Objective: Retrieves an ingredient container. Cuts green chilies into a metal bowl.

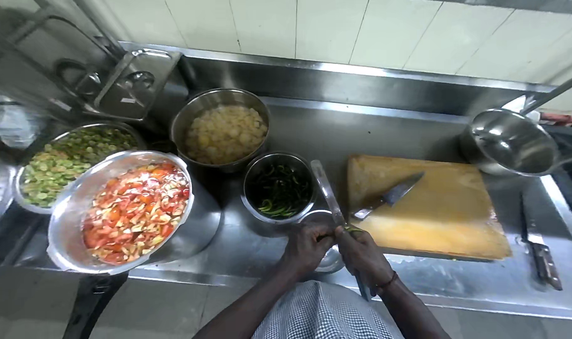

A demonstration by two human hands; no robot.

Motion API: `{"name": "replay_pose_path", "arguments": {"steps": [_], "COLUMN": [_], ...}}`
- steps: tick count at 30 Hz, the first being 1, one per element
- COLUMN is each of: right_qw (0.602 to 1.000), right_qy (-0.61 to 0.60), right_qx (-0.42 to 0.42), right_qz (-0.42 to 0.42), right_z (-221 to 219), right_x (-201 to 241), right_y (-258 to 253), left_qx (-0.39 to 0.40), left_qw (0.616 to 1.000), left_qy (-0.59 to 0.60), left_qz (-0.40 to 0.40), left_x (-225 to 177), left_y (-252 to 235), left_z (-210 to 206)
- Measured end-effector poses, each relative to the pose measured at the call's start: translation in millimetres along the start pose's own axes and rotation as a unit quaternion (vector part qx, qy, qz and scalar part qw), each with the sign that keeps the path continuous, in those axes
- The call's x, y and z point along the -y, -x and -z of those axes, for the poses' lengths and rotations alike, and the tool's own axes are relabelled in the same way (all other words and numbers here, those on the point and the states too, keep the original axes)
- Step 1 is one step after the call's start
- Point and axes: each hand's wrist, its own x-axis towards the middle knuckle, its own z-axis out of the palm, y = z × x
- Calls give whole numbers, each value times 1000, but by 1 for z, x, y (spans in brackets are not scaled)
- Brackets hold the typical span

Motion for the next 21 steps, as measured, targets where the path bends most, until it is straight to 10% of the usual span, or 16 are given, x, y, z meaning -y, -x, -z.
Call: {"name": "replay_pose_path", "arguments": {"steps": [13,21], "right_qw": [981,994], "right_qy": [-38,-24], "right_qx": [159,92], "right_qz": [-109,-59], "right_z": [11,14], "right_x": [-2,-3], "right_y": [8,4], "left_qx": [-11,21], "left_qw": [955,884], "left_qy": [-273,-415], "left_qz": [-118,217], "left_x": [45,54], "left_y": [-7,-60], "left_z": [3,63]}}
